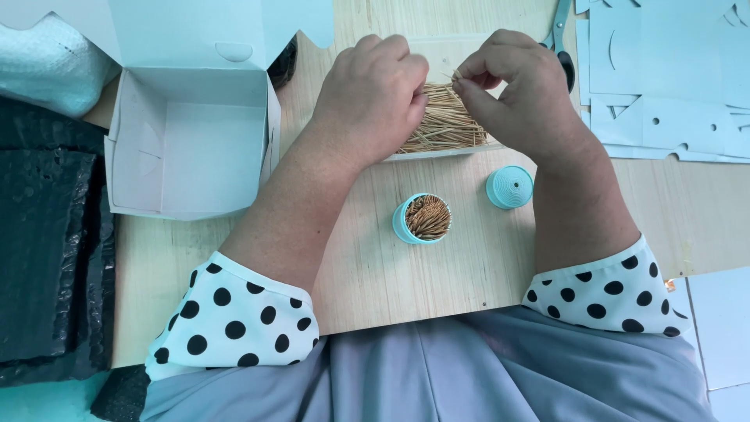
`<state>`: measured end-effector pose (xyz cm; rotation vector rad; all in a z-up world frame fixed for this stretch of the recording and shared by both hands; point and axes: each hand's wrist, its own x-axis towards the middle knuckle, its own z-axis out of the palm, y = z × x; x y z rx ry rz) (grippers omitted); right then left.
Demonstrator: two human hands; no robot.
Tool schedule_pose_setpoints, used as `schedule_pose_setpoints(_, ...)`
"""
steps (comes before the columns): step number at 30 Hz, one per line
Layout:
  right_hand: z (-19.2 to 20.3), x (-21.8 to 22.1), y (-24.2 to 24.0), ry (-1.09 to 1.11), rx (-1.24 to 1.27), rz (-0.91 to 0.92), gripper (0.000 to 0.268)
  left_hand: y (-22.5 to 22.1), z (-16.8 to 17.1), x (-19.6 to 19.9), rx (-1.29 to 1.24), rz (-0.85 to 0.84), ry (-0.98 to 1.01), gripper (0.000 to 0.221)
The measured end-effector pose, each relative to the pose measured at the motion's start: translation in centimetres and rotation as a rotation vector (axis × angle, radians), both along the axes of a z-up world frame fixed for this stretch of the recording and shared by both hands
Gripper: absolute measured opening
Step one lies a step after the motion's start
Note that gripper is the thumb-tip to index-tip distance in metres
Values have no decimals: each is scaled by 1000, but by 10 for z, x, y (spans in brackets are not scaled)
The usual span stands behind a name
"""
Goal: The person picks up toothpicks from a plastic container by hand and places them into a small blue circular holder.
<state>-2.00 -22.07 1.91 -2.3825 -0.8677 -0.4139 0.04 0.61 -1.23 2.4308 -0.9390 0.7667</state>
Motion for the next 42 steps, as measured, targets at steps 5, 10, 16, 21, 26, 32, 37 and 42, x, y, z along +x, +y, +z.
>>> schedule_pose_setpoints(5,14,-13,4,48,124,-18,13,-2,20,-13,-232,-158,67,13)
schedule_pose_setpoints(10,26,-22,7,-3,219,44,14,-7,31,-20,-302,-246,98,8)
schedule_pose_setpoints(16,18,-26,13,223,434,-47,9,-7,41,-28,-562,-251,498,10)
schedule_pose_setpoints(21,6,-22,20,488,774,4,5,-13,46,-33,-779,-267,877,13)
schedule_pose_setpoints(26,5,-24,24,469,818,13,3,-13,47,-32,-864,-252,877,7)
schedule_pose_setpoints(32,0,-23,22,485,848,-1,4,-15,41,-30,-935,-275,844,4)
schedule_pose_setpoints(37,4,-25,23,514,804,35,3,-17,38,-31,-973,-301,803,3)
schedule_pose_setpoints(42,7,-26,26,485,804,-5,5,-19,37,-34,-877,-213,793,10)
